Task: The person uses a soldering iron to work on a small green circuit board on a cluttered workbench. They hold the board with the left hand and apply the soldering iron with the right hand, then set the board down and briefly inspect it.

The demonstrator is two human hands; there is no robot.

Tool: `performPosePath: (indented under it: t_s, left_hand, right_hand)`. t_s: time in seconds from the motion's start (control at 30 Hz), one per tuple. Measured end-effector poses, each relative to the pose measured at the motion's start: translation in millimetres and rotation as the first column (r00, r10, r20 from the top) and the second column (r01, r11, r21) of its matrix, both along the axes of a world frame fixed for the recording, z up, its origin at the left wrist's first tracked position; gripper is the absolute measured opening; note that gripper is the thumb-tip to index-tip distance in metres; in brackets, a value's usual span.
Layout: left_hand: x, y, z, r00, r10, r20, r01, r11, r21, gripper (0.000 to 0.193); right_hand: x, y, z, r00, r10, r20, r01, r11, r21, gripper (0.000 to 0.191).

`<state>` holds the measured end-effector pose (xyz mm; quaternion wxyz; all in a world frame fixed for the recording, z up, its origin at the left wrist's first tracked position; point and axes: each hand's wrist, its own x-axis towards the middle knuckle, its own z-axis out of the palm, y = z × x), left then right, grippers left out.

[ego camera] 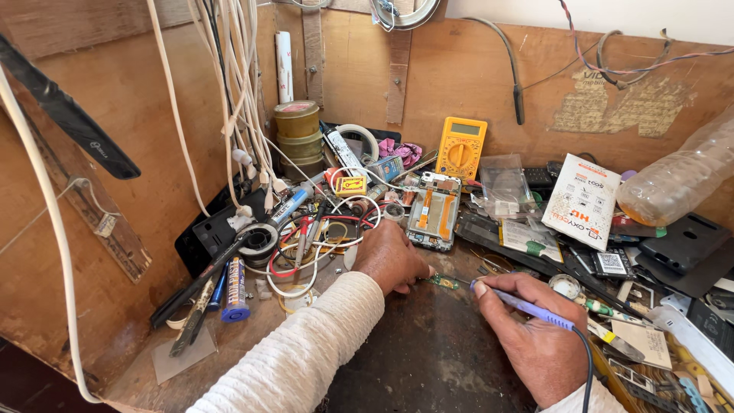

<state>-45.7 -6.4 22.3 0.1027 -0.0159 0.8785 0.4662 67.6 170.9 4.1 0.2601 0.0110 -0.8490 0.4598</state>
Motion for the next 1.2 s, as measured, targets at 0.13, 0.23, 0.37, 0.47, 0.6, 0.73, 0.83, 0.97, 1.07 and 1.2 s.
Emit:
performPosePath:
  t_s: [0.13, 0.23, 0.37, 0.47, 0.6, 0.73, 0.83, 0.97, 1.07, 1.2]
  left_hand:
    - [-1.1, 0.3, -1.0, 1.000, -0.005, 0.001, 0.005, 1.000, 0.013, 0.029]
    - [-1.0, -0.1, -2.0, 1.000, -0.015, -0.008, 0.015, 1.000, -0.004, 0.030]
    - [-1.0, -0.3, -2.0, 1.000, -0.015, -0.013, 0.016, 1.000, 0.009, 0.028]
    - [-0.2, -0.3, -1.3, 1.000, -0.009, -0.014, 0.009, 1.000, 0.008, 0.030]
    - [0.5, -0.8, -0.4, 1.000, -0.015, -0.019, 0.015, 1.000, 0.015, 0.029]
    - [0.6, -1.3, -1.1, 0.999, -0.033, -0.027, 0.034, 0.999, 0.014, 0.027]
    - [-0.9, -1.4, -3.0, 0.999, -0.027, -0.030, 0.028, 0.999, 0.018, 0.028]
    - [-4.1, -2.3, -9.3, 0.998, -0.035, -0.051, 0.036, 0.999, 0.019, 0.028]
    - [-3.9, -5.8, -16.7, 0.992, -0.060, -0.114, 0.069, 0.995, 0.077, 0.025]
    - [-2.2, -12.3, -24.4, 0.984, -0.068, -0.166, 0.091, 0.986, 0.137, 0.021]
  right_hand:
    - [-0.8, -0.3, -0.5, 1.000, -0.006, 0.003, 0.006, 1.000, 0.021, 0.018]
    - [0.0, 0.3, -0.8, 1.000, 0.002, 0.006, -0.001, 1.000, -0.015, 0.018]
    - [-0.1, 0.7, 0.2, 1.000, 0.014, -0.011, -0.014, 1.000, 0.022, 0.018]
    - [0.1, 0.3, 0.8, 1.000, 0.001, -0.007, 0.000, 0.999, 0.033, 0.018]
    - [-0.5, -0.6, 0.5, 1.000, -0.006, 0.003, 0.006, 0.999, 0.031, 0.018]
    - [-0.8, 0.4, -0.5, 1.000, 0.008, -0.008, -0.007, 0.999, 0.038, 0.018]
    - [1.0, 2.1, -1.7, 0.999, -0.015, -0.037, 0.017, 0.998, 0.055, 0.018]
    - [2.2, 2.0, -4.3, 0.988, -0.088, -0.131, 0.087, 0.996, -0.014, 0.017]
    - [0.2, 1.9, -5.1, 0.983, -0.104, -0.154, 0.098, 0.994, -0.047, 0.018]
    - [-3.3, 0.4, -5.8, 0.981, -0.040, -0.187, 0.029, 0.998, -0.062, 0.022]
